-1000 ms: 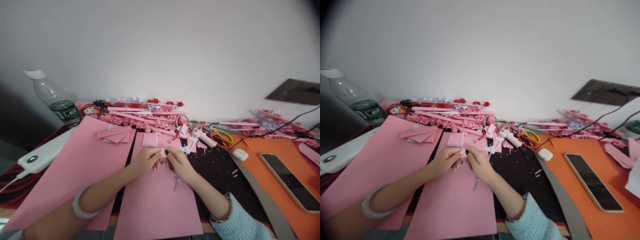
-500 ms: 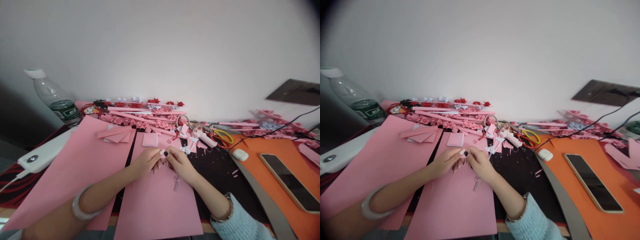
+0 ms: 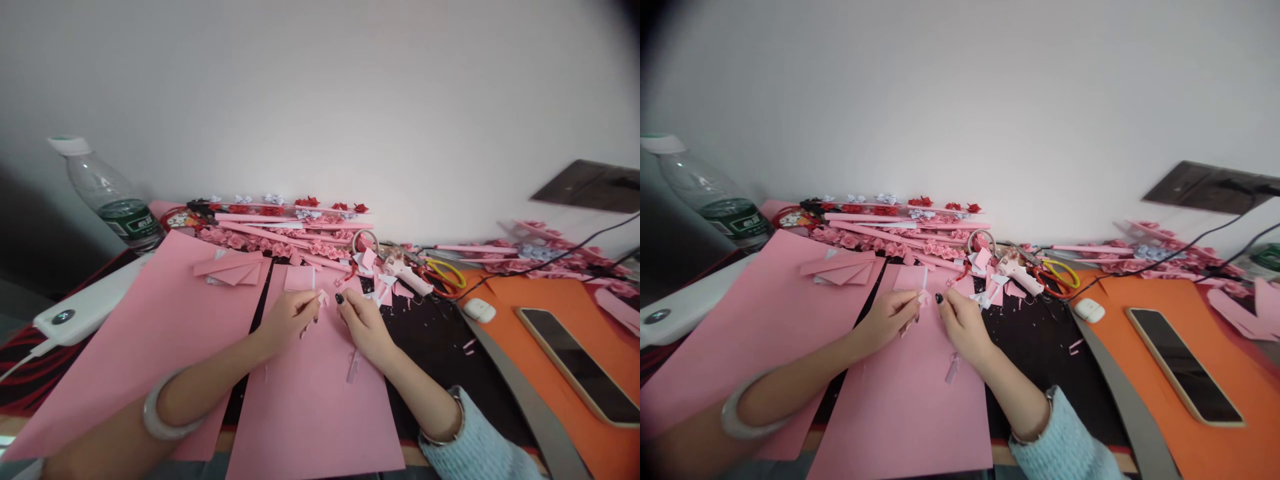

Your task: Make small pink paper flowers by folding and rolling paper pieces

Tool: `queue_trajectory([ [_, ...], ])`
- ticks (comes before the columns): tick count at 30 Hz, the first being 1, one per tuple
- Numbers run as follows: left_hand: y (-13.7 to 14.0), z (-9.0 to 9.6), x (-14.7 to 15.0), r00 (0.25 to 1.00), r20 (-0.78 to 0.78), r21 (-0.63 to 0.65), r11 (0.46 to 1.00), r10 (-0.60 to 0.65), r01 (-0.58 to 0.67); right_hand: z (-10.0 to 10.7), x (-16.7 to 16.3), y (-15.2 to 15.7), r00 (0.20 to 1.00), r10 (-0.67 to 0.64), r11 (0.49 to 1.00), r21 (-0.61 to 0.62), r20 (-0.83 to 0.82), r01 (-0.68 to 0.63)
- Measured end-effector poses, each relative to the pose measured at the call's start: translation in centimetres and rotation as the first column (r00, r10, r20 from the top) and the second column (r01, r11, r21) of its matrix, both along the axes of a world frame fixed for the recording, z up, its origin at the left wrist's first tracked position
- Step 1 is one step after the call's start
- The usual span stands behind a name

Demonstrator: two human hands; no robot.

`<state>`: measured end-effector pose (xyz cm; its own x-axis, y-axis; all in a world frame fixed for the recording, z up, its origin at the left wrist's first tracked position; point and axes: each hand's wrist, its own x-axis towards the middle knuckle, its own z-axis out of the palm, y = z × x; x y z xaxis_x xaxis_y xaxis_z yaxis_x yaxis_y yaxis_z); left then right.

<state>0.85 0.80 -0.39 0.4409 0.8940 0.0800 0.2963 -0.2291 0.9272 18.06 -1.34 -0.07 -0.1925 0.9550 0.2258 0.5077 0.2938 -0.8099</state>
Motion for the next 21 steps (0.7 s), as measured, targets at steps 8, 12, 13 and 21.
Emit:
queue_trajectory([
  [8, -0.12, -0.58, 0.06, 0.976, 0.085, -0.091, 0.974, -0.199, 0.207, -0.08, -0.31, -0.23, 0.98, 0.198, 0.98, 0.002, 0.013, -0.198],
  [12, -0.18, -0.8, 0.01, 0.968, 0.163, -0.149, 0.966, -0.189, 0.214, 0.04, -0.3, -0.23, 0.978, 0.202, 0.979, -0.015, 0.043, -0.202],
  [13, -0.19, -0.79, 0.02, 0.968, 0.17, -0.146, 0.967, -0.185, 0.21, 0.05, -0.31, -0.23, 0.98, 0.194, 0.981, -0.018, 0.055, -0.193],
  [21, 0.33, -0.14, 0.12, 0.988, 0.149, -0.077, 0.996, -0.042, 0.054, 0.08, -0.28, -0.28, 0.998, 0.061, 0.997, -0.037, -0.016, -0.062],
])
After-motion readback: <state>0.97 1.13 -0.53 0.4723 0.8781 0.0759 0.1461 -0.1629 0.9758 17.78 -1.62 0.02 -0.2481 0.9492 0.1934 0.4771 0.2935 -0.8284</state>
